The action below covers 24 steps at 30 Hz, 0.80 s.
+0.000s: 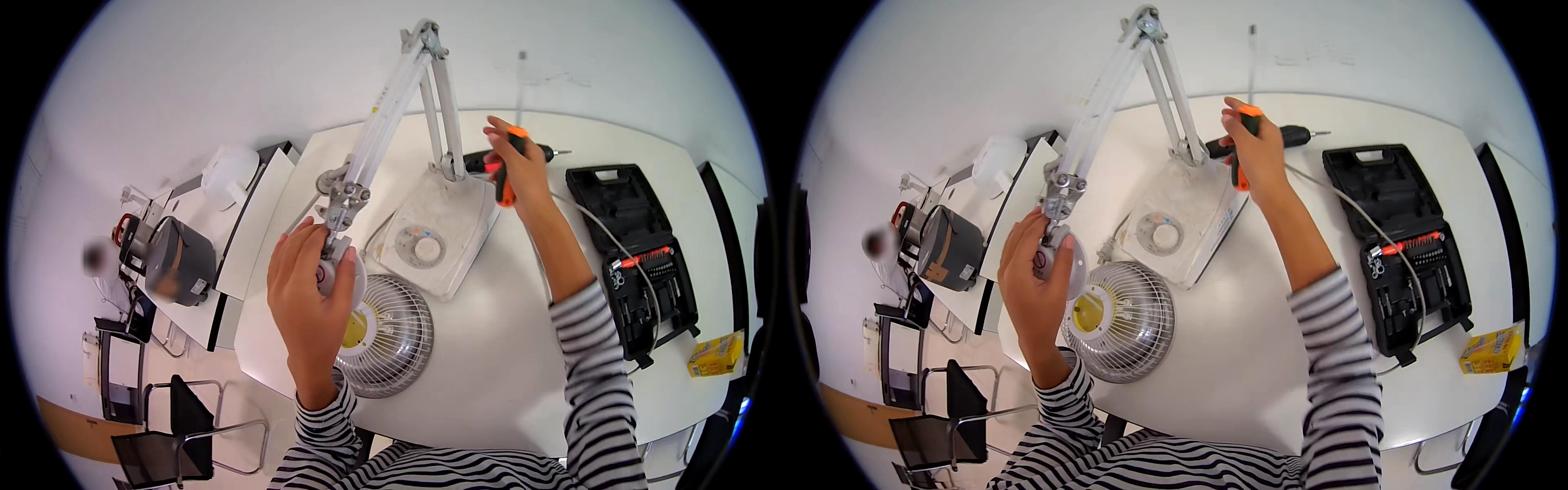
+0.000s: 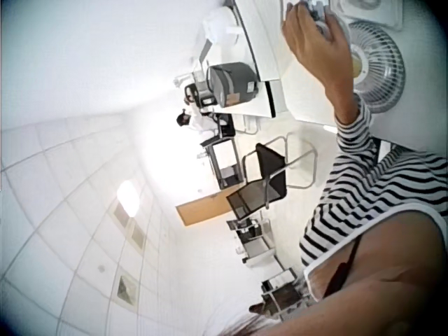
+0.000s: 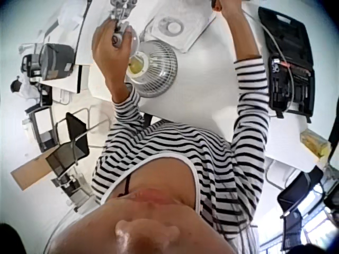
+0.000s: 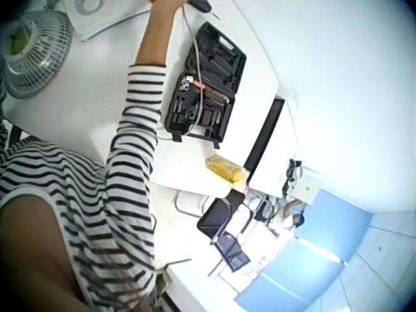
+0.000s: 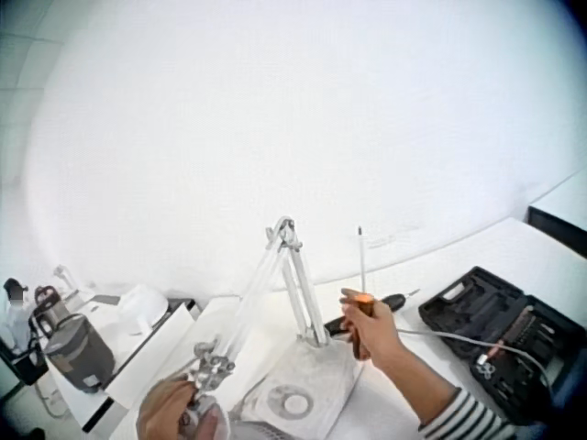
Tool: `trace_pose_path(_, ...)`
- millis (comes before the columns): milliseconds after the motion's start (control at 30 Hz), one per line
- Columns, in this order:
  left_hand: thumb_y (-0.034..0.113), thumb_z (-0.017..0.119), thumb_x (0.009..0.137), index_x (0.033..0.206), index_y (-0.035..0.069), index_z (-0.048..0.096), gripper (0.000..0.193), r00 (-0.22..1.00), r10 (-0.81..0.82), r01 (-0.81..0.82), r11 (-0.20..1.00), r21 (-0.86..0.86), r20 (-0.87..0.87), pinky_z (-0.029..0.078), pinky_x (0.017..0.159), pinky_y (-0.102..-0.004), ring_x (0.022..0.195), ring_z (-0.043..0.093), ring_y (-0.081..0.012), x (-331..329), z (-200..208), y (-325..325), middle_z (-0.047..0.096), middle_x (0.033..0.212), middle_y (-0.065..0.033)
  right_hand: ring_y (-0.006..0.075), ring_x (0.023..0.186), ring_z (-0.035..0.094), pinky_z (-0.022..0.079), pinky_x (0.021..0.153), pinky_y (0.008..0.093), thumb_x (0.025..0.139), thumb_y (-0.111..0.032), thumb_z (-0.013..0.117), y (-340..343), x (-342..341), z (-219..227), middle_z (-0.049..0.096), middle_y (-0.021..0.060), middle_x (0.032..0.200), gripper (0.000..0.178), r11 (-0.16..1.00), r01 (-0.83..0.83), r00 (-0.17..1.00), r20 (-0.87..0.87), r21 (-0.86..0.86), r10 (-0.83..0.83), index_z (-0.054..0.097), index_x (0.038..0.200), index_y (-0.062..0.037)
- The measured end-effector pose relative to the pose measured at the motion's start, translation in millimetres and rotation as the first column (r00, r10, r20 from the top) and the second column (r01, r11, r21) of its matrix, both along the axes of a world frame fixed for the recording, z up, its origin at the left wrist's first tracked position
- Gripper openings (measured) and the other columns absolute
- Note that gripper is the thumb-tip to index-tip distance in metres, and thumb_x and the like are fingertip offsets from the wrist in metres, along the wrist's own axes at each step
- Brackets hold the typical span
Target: The person uses a screwdriver to tighten screws on a white articulated arm and attaches a small desk fan to the arm's clamp. The person adjusts the arm's position and secures the fan in place on a white table.
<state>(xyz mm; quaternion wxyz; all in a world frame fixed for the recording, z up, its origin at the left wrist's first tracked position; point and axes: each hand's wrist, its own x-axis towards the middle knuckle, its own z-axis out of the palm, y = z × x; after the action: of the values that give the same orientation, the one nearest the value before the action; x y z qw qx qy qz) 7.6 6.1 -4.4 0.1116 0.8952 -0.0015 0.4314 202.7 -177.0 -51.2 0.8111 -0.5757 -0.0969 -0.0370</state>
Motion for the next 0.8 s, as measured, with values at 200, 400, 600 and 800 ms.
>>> trace_pose_path(200, 0.009, 0.065, 0.072, 0.096, -0.004, 0.059, 0.028, 0.998, -0.057, 0.055, 0.995, -0.080, -0.025, 0.037, 0.092, -0.0406, 0.096, 0.056, -0.0306, -1.6, -0.6, 7.3, 0.060, 0.100, -0.0156, 0.0089, 0.048, 0.046, 0.042, 0.043, 0.0236, 0.079, -0.022, 0.062, 17.7, 22.1, 17.0, 0.059, 0.0061, 0.096, 0.045, 0.901, -0.424, 0.906, 0.031, 0.091, 0.423, 0.051, 0.118, -0.0024)
trace_pose_path(400, 0.009, 0.065, 0.072, 0.097, -0.003, 0.060, 0.029, 0.997, -0.074, 0.073, 0.997, -0.022, -0.034, 0.036, 0.094, -0.0405, 0.096, 0.057, -0.0293, -5.1, 1.6, 13.2, 0.061, 0.101, -0.0159, 0.0062, 0.039, 0.041, 0.036, 0.037, 0.0207, 0.072, -0.026, 0.071, 26.4, 28.5, 24.7, 0.062, 0.0041, 0.074, 0.038, 0.876, -0.400, 0.901, 0.055, -0.270, 0.429, 0.059, 0.098, -0.0015)
trace_pose_path(600, 0.009, 0.065, 0.072, 0.097, -0.003, 0.059, 0.029, 0.981, -0.180, 0.175, 0.982, -0.075, -0.066, 0.031, 0.098, -0.0418, 0.097, 0.056, -0.0277, -0.2, 3.5, 18.9, 0.061, 0.101, -0.0156, 0.0054, 0.040, 0.042, 0.035, 0.037, 0.0206, 0.071, -0.024, 0.072, -6.0, 5.5, 28.1, 0.058, 0.0034, 0.067, 0.035, 0.936, -0.273, 0.947, 0.110, -0.221, 0.302, 0.059, 0.092, 0.0016)
trace_pose_path(800, 0.010, 0.066, 0.071, 0.097, -0.004, 0.059, 0.030, 0.929, -0.343, 0.325, 0.936, -0.136, -0.137, 0.026, 0.101, -0.0437, 0.106, 0.054, -0.0267, 5.3, 8.0, 27.8, 0.060, 0.103, -0.0152, 0.0059, 0.040, 0.042, 0.035, 0.037, 0.0203, 0.071, -0.021, 0.072, -40.7, -36.4, 31.1, 0.055, 0.0030, 0.064, 0.035, 0.967, -0.053, 0.992, 0.097, -0.248, 0.079, 0.059, 0.094, 0.0026)
